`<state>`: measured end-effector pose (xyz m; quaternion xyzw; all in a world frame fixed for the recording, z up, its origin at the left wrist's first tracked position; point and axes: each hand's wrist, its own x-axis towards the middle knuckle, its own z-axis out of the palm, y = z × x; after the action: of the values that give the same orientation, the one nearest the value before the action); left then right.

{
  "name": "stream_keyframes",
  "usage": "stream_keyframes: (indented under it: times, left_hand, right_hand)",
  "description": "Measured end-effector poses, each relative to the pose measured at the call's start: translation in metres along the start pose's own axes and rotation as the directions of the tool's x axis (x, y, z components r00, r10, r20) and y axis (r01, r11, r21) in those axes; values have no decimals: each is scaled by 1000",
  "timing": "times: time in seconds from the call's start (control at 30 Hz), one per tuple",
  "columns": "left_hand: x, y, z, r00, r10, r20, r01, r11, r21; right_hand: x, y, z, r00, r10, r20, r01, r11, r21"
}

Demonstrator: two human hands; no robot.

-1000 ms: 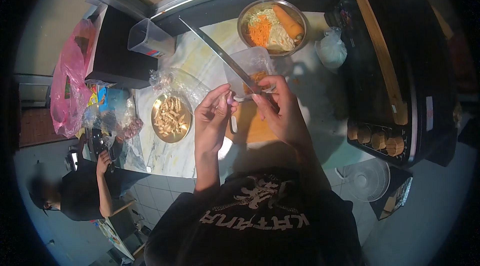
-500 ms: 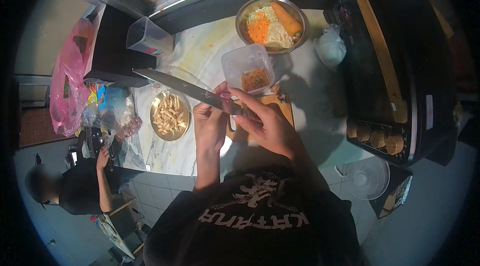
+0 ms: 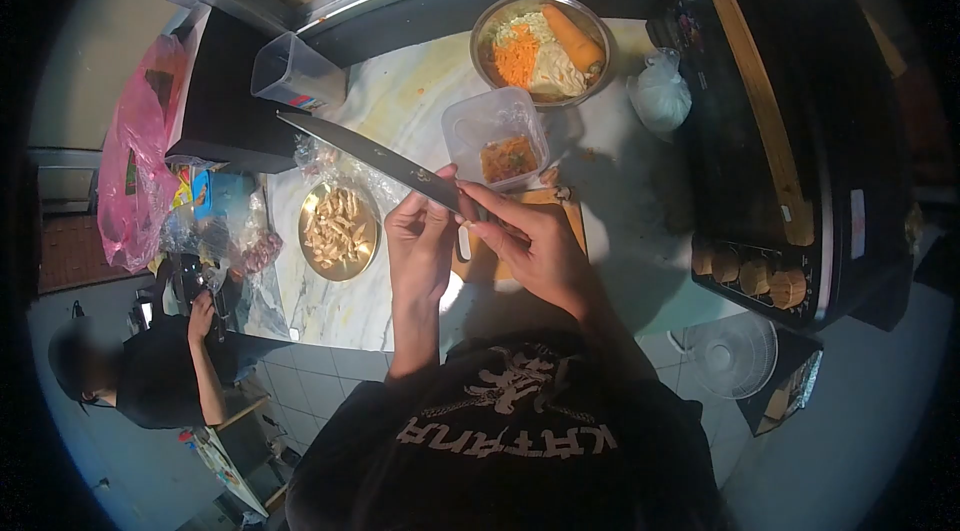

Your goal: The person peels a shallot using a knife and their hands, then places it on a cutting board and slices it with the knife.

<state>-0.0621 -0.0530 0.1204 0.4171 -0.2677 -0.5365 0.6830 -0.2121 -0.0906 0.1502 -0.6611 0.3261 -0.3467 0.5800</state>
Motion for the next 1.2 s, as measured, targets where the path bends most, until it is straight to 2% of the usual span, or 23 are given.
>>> stream_keyframes:
  times: [0.13,0.4,0.47,0.6,0.67,0.77,0.9,0.97,1.0,1.07,1.2]
  left_hand:
    - [1,-2,0,1000,12,3,-12,998,-66]
    - [0,3,0,999,21,48,-20,1000,-19]
    - [-1,1,-5,999,5,39,-4,1000,-15]
    - [-1,-3,-9,997,-14,80,26,989,-145]
    - [-2,-1,-5,995,-44,88,63,972,-227]
    - [-3,-3,-1,991,-122,52,132,955,-267]
    - [-4,-6,-4,988,-136,69,151,932,-329]
    - [-4,-7,-1,994,-105,32,109,948,-297]
    - [-4,-8,-1,994,-105,31,109,948,-298]
    - [-3,-11,-3,1000,7,26,-1,978,-208]
    - [-3,-16,-7,999,-23,46,31,982,-185]
  right_hand:
    - [0,1,1,1000,31,-1,-31,999,32]
    - [0,0,0,999,14,-33,-13,1000,14]
    - [-1,-1,-2,1000,7,-19,-7,1000,-16]
    - [-2,-14,-7,999,-18,41,24,988,-153]
    - [-2,-13,-8,989,-130,68,144,951,-272]
    - [-2,-10,-6,980,-187,71,200,931,-306]
    - [-1,-8,-4,978,-197,63,206,936,-285]
    - [1,-6,-3,960,-279,33,278,924,-262]
    - [1,-7,-4,960,-279,34,278,924,-262]
    - [-2,-12,-8,992,-91,90,110,966,-236]
    - [-3,-24,-5,997,-5,79,21,980,-198]
